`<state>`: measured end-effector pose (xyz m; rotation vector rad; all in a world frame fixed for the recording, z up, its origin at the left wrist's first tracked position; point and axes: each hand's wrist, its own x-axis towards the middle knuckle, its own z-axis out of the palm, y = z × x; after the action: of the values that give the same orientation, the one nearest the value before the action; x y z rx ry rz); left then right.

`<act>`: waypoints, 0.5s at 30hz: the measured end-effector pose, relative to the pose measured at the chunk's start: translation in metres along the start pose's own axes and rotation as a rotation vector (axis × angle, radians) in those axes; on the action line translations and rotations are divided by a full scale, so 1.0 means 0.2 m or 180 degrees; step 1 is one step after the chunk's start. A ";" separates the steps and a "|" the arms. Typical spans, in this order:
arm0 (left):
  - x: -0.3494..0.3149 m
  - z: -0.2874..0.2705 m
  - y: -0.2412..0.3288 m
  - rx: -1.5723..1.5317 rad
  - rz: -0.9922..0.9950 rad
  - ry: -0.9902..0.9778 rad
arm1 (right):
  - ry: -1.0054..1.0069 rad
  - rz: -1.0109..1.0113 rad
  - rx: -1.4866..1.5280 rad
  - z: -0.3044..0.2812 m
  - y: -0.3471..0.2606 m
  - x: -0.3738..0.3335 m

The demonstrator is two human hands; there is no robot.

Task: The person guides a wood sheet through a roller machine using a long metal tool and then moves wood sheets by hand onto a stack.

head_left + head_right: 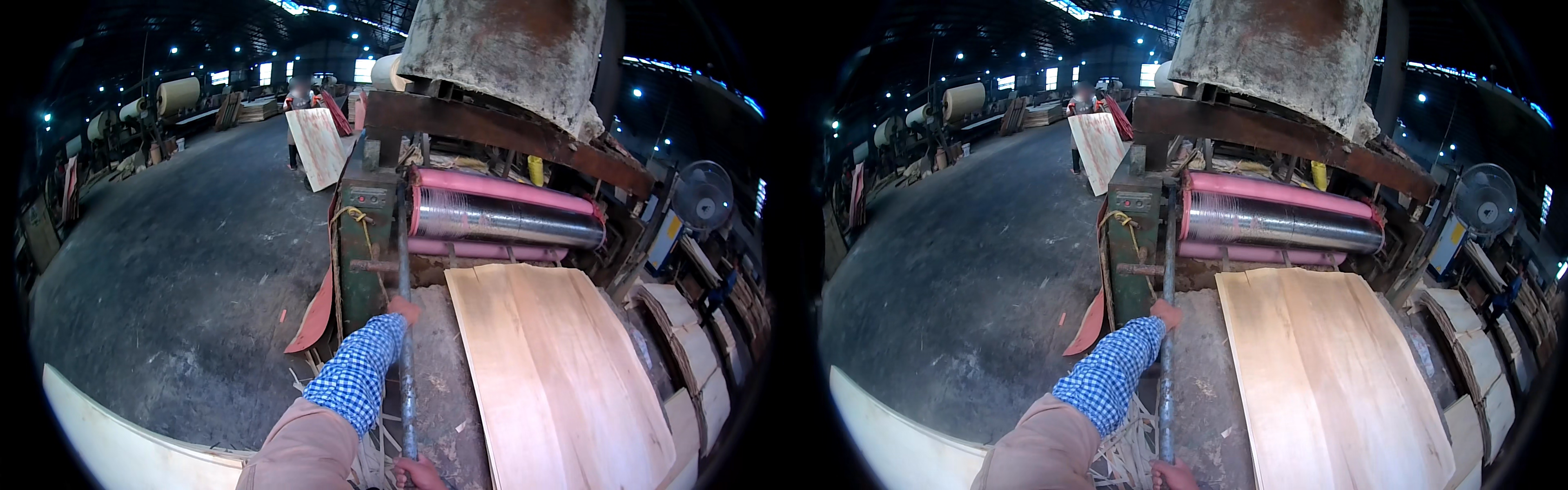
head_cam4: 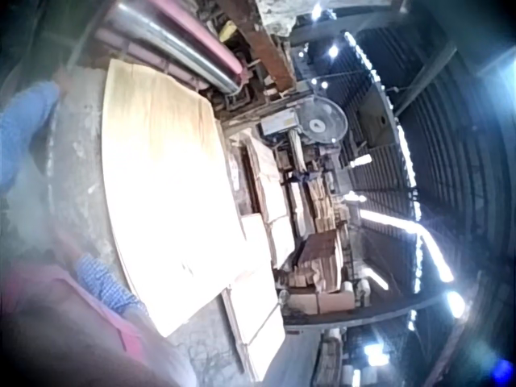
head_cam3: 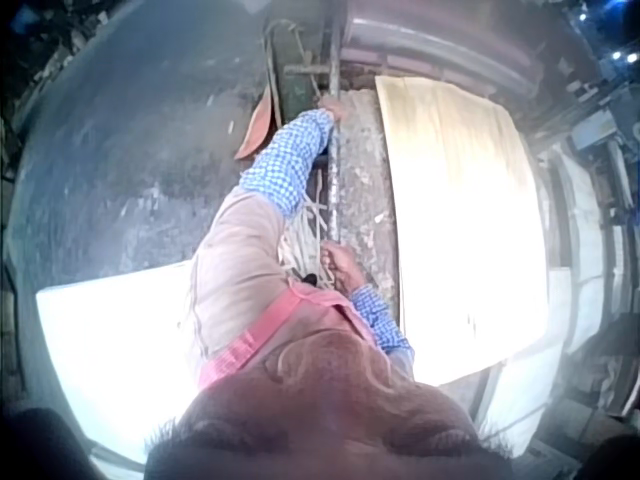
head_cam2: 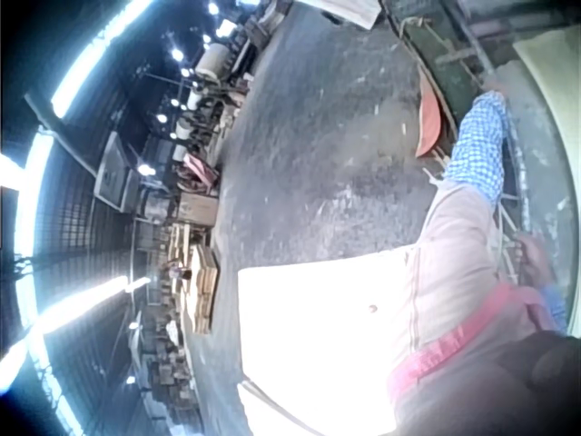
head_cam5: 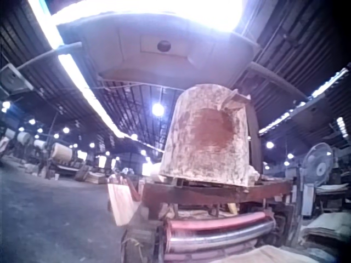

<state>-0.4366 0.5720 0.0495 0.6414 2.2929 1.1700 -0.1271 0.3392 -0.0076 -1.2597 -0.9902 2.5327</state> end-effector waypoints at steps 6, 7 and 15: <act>0.06 0.03 0.00 0.0037 0.0079 0.0141 | -0.0076 -0.0018 0.0104 -0.03 0.01 0.05; 0.06 0.03 0.01 0.0022 0.0072 0.0124 | -0.0062 0.0002 0.0123 -0.04 0.01 0.06; 0.14 0.06 0.00 0.0040 0.0069 0.0260 | -0.0286 -0.0080 0.0220 -0.04 -0.02 0.09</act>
<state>-0.4516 0.5967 0.0368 0.6355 2.3685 1.2138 -0.1324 0.3538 -0.0207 -1.1171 -0.9211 2.6006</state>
